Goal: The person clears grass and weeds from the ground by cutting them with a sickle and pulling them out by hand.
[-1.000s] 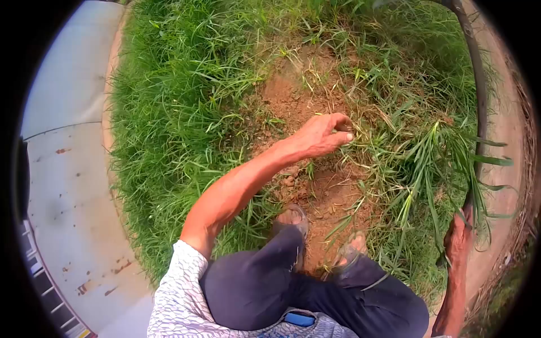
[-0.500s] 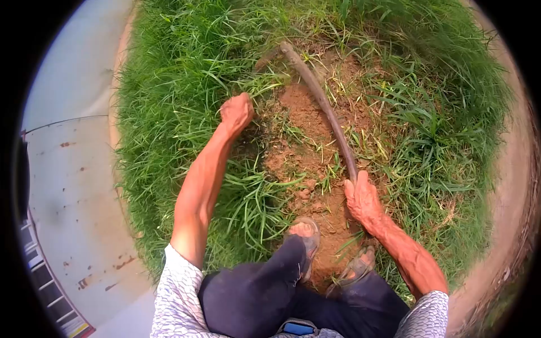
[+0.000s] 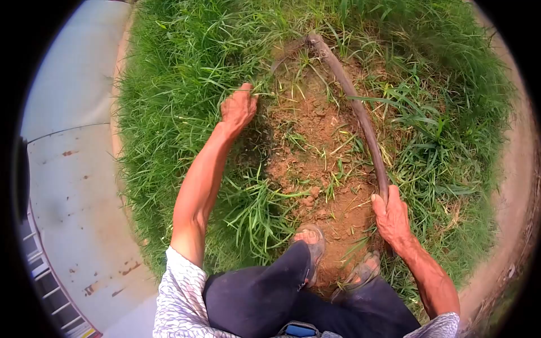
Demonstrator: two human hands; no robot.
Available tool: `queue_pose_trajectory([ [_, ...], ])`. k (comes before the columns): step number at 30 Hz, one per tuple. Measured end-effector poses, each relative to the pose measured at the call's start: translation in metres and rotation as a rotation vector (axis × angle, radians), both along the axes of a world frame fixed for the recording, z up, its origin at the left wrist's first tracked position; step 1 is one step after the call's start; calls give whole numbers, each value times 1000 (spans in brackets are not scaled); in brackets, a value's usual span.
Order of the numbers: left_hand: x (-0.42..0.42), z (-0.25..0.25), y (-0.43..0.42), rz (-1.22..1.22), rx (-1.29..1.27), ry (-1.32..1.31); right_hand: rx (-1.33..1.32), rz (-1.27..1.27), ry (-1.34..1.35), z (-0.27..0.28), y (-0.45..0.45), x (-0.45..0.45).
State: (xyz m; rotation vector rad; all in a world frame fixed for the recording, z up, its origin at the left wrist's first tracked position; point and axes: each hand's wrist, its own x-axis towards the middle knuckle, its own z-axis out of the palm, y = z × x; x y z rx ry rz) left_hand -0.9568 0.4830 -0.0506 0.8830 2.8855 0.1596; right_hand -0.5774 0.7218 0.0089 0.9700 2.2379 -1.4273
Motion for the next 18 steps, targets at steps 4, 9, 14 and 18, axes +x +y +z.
queue_pose_trajectory([
  [4, -51, 4, 3, 154, -193, -62, -21, 9, 109, -21, -22, -82],
  [9, -71, -1, -3, 232, -169, -85, -78, 37, 99, -48, -46, -103],
  [14, -76, -15, -17, 193, 18, -52, -68, 88, -17, -46, -50, -64],
  [18, -81, -29, -26, 95, -8, 65, -89, 57, 37, -40, -63, -99],
])
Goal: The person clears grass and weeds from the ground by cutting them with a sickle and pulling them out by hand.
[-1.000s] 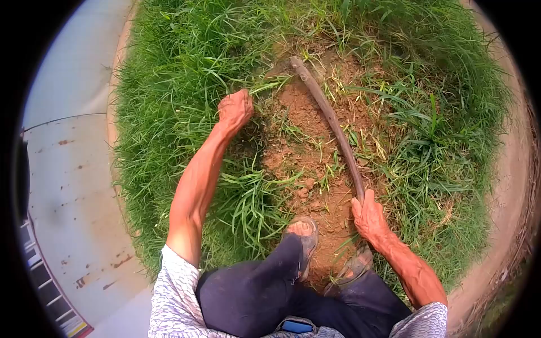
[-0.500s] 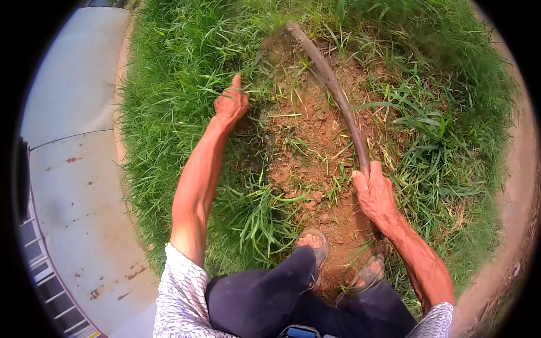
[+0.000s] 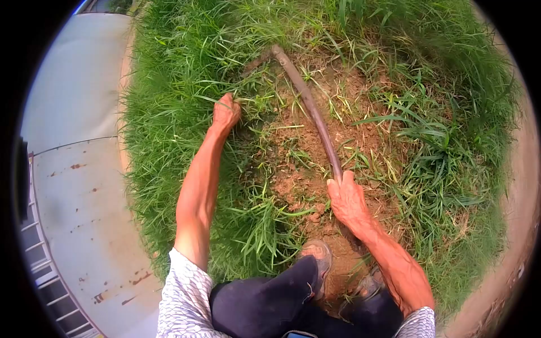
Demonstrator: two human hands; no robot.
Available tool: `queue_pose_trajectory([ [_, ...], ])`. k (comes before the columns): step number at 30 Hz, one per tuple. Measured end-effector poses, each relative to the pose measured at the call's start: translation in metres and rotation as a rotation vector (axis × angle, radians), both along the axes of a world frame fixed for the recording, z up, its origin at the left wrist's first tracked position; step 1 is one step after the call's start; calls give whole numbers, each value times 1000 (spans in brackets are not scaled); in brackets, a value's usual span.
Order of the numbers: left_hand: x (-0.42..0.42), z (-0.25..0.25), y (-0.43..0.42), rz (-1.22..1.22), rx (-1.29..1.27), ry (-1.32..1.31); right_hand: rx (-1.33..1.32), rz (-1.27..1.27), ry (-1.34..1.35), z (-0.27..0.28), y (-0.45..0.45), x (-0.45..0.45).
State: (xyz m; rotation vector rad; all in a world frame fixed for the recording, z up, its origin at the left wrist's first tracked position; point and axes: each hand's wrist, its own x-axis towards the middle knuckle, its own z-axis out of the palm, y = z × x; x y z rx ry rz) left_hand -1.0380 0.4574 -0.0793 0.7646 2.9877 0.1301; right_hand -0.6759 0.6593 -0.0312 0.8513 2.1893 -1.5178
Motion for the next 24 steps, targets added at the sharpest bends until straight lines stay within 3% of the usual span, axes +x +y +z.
queue_pose_trajectory([
  [3, -4, -9, -6, 44, 3, 10, 38, -8, 46, 1, -4, -12],
  [8, 5, 8, 2, 101, 30, -70, 246, 286, 41, -5, 25, 71],
  [11, 6, 1, -6, 92, 57, -59, 57, 118, -93, 17, 32, 71],
  [14, 14, 15, 6, 143, 118, -62, -20, 4, -12, 16, 11, 43],
  [17, 3, 0, -6, 60, 104, 1, 161, 67, 303, -7, -17, 20],
  [18, 1, -1, -7, 128, 195, -93, 164, 63, 305, -18, -21, 16],
  [19, -1, 0, -6, 201, 288, -179, 194, 118, 293, -26, -23, 15],
  [21, 3, 0, -8, 113, 143, -50, 209, 182, 251, -31, -22, 36],
  [22, 5, 4, -9, 139, 185, -103, 155, 235, 163, -19, -7, 51],
  [24, 12, 9, -13, 218, 237, -180, 9, 210, -230, 23, 13, 73],
])
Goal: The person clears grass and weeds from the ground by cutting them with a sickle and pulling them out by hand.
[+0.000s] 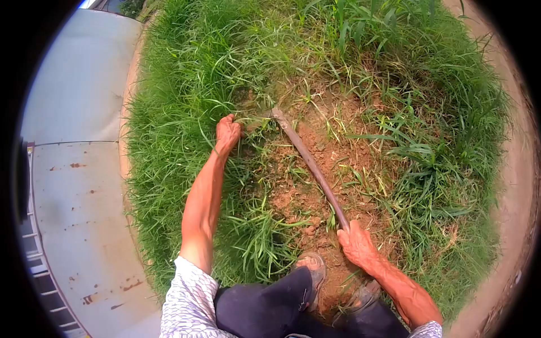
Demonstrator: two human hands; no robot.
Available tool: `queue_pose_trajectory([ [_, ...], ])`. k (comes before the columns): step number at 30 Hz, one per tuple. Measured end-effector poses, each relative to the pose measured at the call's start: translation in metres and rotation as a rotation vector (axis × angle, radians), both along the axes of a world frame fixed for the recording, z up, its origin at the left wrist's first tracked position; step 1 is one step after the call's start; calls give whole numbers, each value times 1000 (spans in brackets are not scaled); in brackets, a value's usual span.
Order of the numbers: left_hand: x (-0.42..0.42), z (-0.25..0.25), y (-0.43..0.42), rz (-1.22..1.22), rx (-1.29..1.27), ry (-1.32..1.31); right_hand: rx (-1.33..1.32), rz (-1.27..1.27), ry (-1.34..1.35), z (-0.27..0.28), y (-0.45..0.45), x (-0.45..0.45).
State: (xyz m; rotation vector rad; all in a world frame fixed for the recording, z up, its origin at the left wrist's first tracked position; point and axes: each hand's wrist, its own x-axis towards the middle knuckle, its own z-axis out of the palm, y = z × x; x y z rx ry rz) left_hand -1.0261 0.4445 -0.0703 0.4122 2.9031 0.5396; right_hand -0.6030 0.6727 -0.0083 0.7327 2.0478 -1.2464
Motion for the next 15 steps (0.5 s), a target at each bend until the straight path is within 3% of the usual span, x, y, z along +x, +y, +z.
queue_pose_trajectory([
  [3, 19, 21, 1, 154, 191, -141, -50, -138, 65, 10, 20, 39],
  [6, 19, 3, -13, 191, 135, 7, 12, -207, 183, -2, 21, 25],
  [9, 30, 18, 6, 46, 5, 38, 40, -373, 313, -3, 26, -22],
  [11, 37, 20, 18, -82, -15, 196, 63, -375, 353, -3, 23, -47],
  [12, 30, 20, 23, -86, -126, 99, 48, -362, 375, -3, 20, -57],
  [15, 29, 18, 31, -100, -118, 62, 81, -224, 341, -19, 6, -65],
])
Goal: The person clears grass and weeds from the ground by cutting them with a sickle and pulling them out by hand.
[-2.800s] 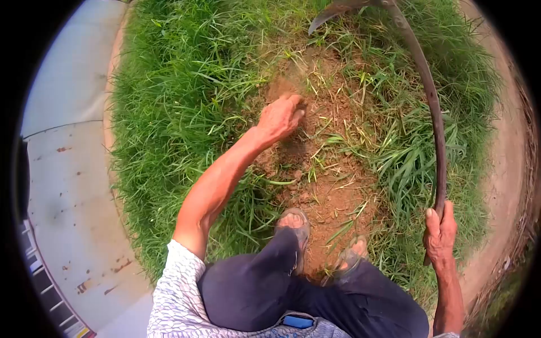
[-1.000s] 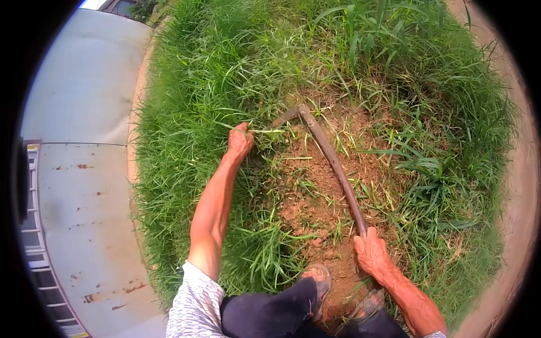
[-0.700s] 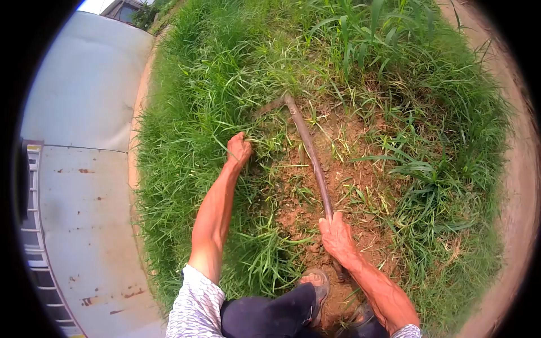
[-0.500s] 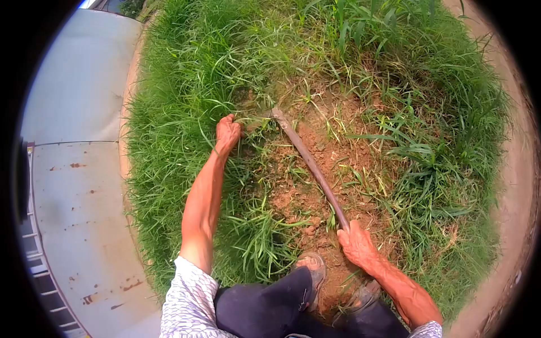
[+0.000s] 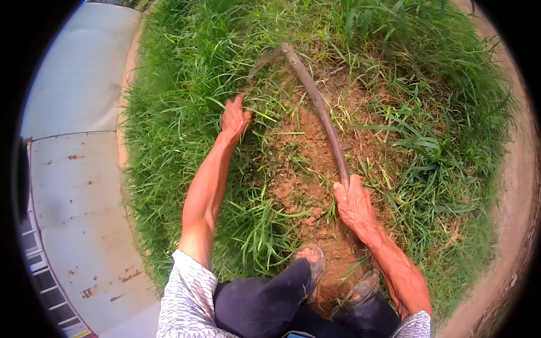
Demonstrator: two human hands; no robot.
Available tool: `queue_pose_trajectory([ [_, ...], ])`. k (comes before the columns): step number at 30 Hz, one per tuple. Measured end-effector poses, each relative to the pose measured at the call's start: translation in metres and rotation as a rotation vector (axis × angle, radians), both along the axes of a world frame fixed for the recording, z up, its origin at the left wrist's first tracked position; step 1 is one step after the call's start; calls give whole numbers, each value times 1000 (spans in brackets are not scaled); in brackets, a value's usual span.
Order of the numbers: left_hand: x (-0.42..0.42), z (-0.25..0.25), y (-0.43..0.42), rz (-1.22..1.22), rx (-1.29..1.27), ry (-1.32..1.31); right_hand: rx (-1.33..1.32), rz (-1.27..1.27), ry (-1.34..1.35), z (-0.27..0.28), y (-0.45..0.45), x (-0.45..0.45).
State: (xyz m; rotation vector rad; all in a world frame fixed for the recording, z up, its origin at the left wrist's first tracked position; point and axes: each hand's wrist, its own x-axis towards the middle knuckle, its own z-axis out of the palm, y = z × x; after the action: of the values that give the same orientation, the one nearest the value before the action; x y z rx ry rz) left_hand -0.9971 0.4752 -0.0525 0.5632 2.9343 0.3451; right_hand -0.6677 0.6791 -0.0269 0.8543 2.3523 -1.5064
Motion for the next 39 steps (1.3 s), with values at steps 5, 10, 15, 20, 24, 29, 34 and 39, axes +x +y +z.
queue_pose_trajectory([
  [5, -13, -19, -11, 144, 270, 91, -58, 139, -173, 1, -2, 58],
  [10, 15, 3, -18, -76, 291, -490, -95, 172, -196, 17, 25, 118],
  [15, 40, 11, 25, -303, 305, -212, -13, -109, 14, 14, 24, 32],
  [20, -5, 1, 41, 56, 215, -91, 69, -16, 10, -9, 5, -10],
  [24, -30, -15, 44, 81, 91, -12, -48, -5, -207, 0, -1, 30],
  [29, -32, -20, 64, 169, 371, -59, 19, -92, -55, -5, -7, 14],
  [34, -40, -26, 67, 237, 327, -54, 17, -218, 38, -12, -16, -18],
  [39, -55, -36, 54, 184, 322, -113, 298, 158, 144, -37, -13, 22],
])
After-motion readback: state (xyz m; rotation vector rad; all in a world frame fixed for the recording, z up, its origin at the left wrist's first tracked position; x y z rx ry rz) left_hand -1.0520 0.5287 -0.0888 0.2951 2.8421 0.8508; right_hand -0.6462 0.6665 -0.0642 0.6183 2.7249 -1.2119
